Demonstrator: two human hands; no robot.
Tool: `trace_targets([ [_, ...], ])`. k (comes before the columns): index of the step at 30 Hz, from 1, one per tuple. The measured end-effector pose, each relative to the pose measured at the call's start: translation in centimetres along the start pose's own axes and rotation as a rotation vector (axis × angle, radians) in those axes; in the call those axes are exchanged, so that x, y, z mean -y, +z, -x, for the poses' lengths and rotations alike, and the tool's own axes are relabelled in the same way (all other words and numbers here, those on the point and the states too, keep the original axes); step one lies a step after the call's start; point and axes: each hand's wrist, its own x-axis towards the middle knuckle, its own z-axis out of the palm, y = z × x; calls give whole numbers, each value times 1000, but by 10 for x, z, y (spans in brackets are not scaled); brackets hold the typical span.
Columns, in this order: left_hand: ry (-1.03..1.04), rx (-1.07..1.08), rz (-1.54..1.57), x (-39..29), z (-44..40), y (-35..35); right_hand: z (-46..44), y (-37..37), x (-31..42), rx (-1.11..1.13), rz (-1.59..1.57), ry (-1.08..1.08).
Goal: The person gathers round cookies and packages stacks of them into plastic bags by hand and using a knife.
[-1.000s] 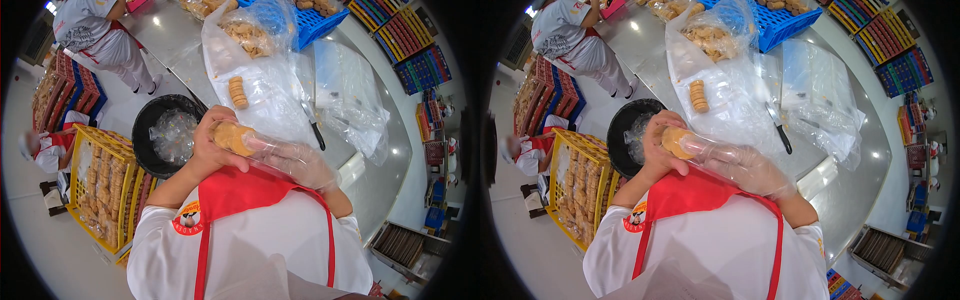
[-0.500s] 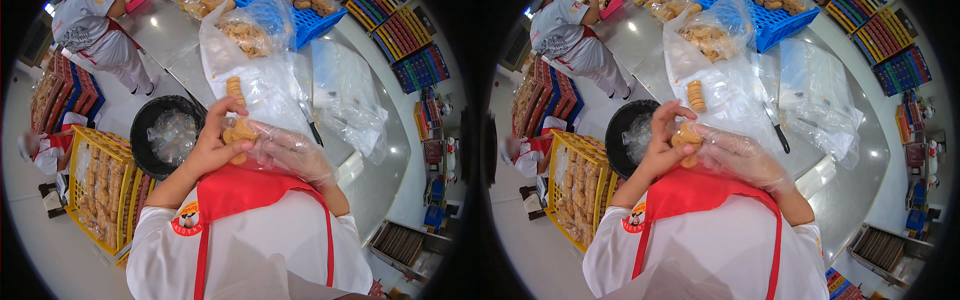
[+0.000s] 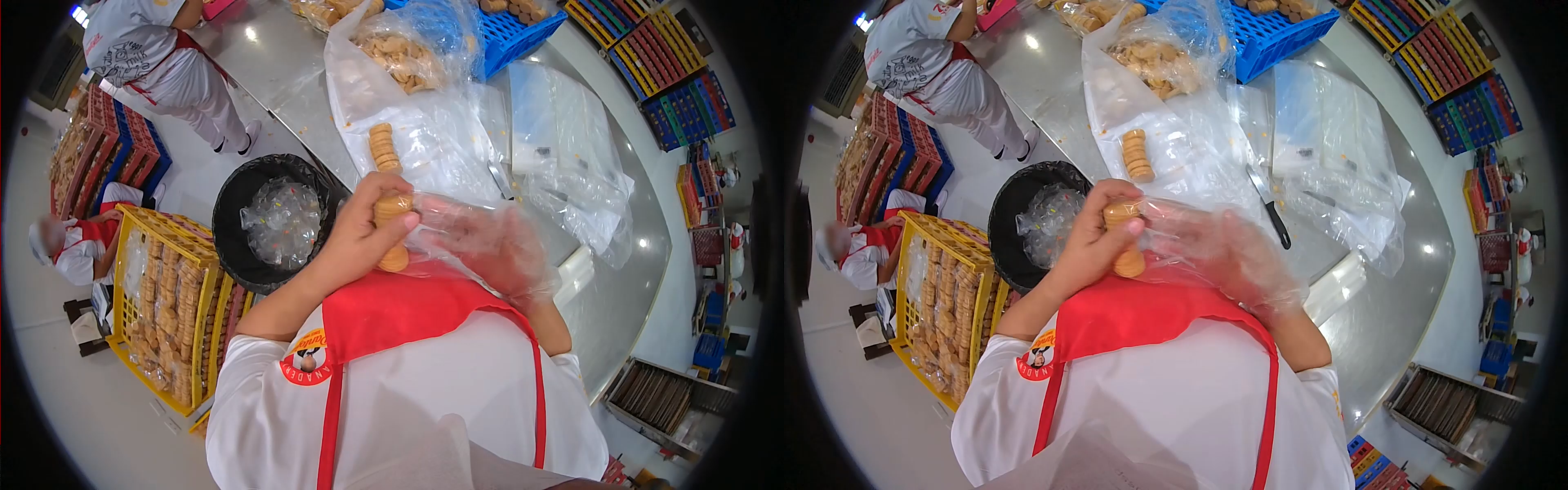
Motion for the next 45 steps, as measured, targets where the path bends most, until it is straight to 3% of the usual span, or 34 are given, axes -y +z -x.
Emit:
trace_targets([
  [1,11,37,-130,0,-1,1,1,2,-2,-23,37,25],
  [4,37,4,-78,6,-11,-1,-4,4,-1,-36,-11,25],
  [7,217,-40,-93,7,-21,-8,-10,-3,-4,-16,45,-29],
  [10,183,0,-15,7,-23,-4,-8,18,17,-225,198,122],
  [13,-218,35,174,14,-29,-11,-11,2,8,-285,230,110],
  [16,-368,-43,399,-2,-32,-5,-14,4,9,-243,39,4],
  [19,-174,-61,208,3,-32,-3,-16,9,7,-227,-3,19],
  [20,-250,-9,224,4,-31,-9,-16,5,4,-214,4,31],
  [23,-169,61,168,13,-32,-21,-16,20,12,-272,53,58],
  [26,362,-17,-370,-15,-27,-37,-17,21,16,-348,76,37],
  [29,347,302,-412,-29,-21,-52,-21,-1,13,-190,-154,117],
  [33,336,302,-352,-22,-18,-53,-25,5,15,-226,-301,171],
  [37,-71,302,186,-10,-12,-49,-11,32,44,-143,615,259],
  [39,-286,412,397,-11,-14,-43,-9,23,33,142,786,-19],
  [41,-419,494,541,-7,-14,-38,-11,31,34,241,1158,-70],
  [45,-571,533,672,7,-11,-28,-7,10,31,232,1016,191],
])
